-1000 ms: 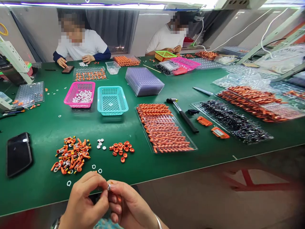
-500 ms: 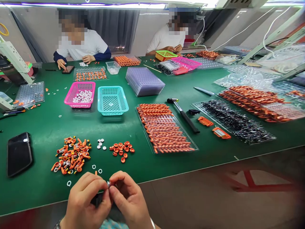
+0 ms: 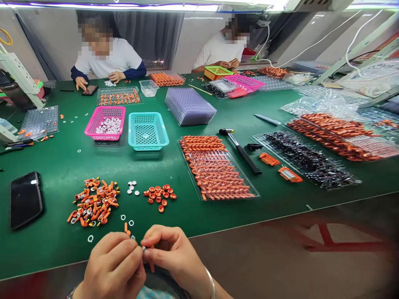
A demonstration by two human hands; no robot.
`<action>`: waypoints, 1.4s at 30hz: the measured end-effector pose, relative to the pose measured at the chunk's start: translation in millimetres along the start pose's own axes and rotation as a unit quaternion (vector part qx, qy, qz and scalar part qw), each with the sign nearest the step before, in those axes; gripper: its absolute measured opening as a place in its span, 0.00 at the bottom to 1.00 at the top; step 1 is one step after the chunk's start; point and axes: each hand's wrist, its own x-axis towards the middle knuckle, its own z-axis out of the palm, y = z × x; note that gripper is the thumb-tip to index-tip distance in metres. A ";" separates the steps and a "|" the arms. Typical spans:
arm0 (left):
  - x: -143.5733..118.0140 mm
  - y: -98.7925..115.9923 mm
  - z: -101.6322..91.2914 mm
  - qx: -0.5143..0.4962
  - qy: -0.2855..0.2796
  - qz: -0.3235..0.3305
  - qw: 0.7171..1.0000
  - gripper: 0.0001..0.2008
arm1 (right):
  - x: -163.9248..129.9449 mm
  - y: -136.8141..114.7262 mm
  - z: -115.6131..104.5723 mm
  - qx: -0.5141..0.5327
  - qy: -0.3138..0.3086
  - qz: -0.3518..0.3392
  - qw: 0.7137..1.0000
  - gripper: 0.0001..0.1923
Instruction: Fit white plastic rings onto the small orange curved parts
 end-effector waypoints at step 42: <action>-0.6 -2.6 -1.6 -0.102 -0.061 -0.196 0.973 0.07 | -0.4 4.5 -4.9 0.170 -0.025 0.182 0.968 0.12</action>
